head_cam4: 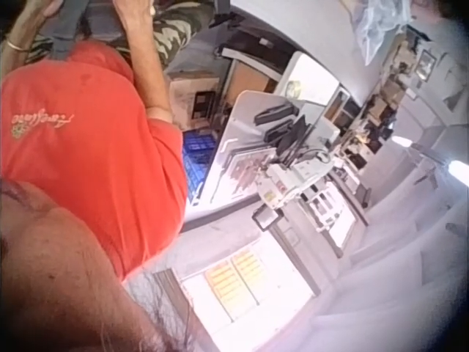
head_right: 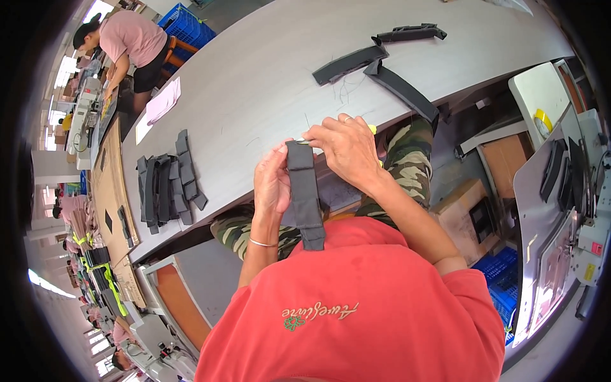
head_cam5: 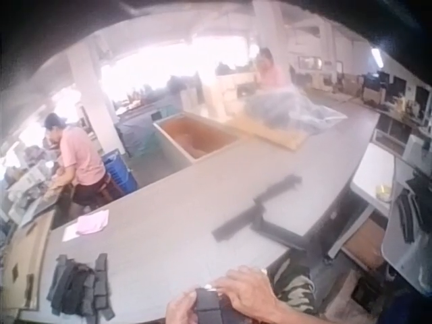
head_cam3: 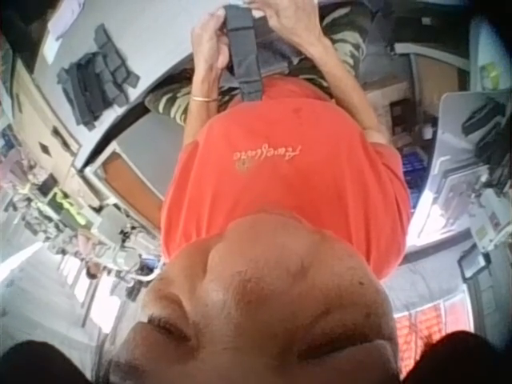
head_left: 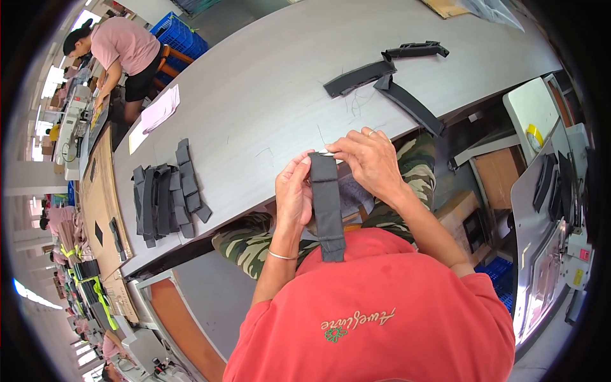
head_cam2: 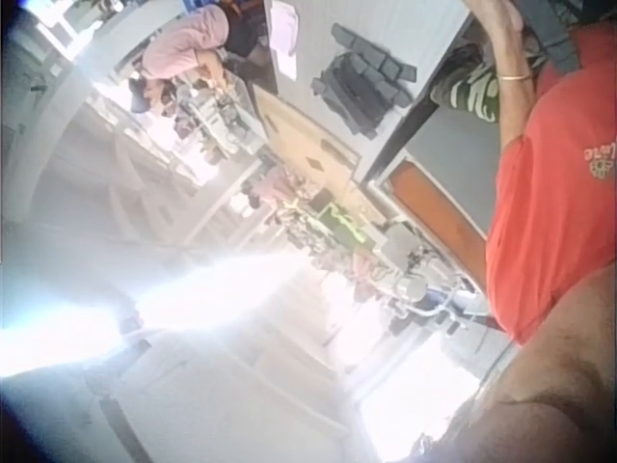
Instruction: Trimming loose threads from grey padded straps using thread snips at a manufacturing workbench.
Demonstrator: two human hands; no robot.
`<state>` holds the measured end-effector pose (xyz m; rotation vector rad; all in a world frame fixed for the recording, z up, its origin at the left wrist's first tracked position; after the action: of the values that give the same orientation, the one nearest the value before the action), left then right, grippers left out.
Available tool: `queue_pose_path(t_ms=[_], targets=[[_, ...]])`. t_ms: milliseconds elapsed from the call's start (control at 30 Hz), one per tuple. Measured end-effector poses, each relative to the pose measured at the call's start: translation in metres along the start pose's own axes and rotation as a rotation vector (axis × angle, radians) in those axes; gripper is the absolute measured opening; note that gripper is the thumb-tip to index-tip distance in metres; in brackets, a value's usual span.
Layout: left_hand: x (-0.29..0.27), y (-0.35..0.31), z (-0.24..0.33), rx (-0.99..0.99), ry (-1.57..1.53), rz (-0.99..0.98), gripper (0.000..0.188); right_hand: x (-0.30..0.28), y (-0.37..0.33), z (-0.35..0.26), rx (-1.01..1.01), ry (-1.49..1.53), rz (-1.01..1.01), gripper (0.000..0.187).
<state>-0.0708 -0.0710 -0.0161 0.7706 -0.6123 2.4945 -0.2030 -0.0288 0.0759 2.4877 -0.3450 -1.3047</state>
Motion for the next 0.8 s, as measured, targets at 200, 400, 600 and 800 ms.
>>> queue_pose_path(t_ms=[200, 400, 600, 800], targets=[[-0.005, 0.0, -0.005, -0.013, -0.006, 0.007, 0.019, 0.0, 0.003, -0.007, -0.051, -0.041, -0.01, 0.013], [-0.012, 0.001, -0.008, 0.003, 0.02, 0.07, 0.014, 0.001, 0.003, -0.007, -0.068, -0.049, -0.031, 0.015], [-0.013, 0.0, -0.009, -0.002, 0.045, 0.066, 0.011, -0.004, 0.002, -0.008, -0.077, -0.067, -0.01, 0.016], [-0.014, 0.001, -0.011, -0.004, 0.043, 0.078, 0.011, -0.007, 0.001, -0.009, -0.101, -0.066, -0.016, 0.016]])
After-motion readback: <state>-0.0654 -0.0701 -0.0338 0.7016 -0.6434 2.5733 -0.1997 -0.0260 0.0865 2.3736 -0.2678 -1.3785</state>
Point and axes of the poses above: each hand's wrist, its own y-axis towards the middle knuckle, its own x-axis out of the palm, z = x × y, the point moved 10 cm from there along y, towards the middle knuckle, and after that the axes turned 6 degrees about -z, right-handed, at the moved point
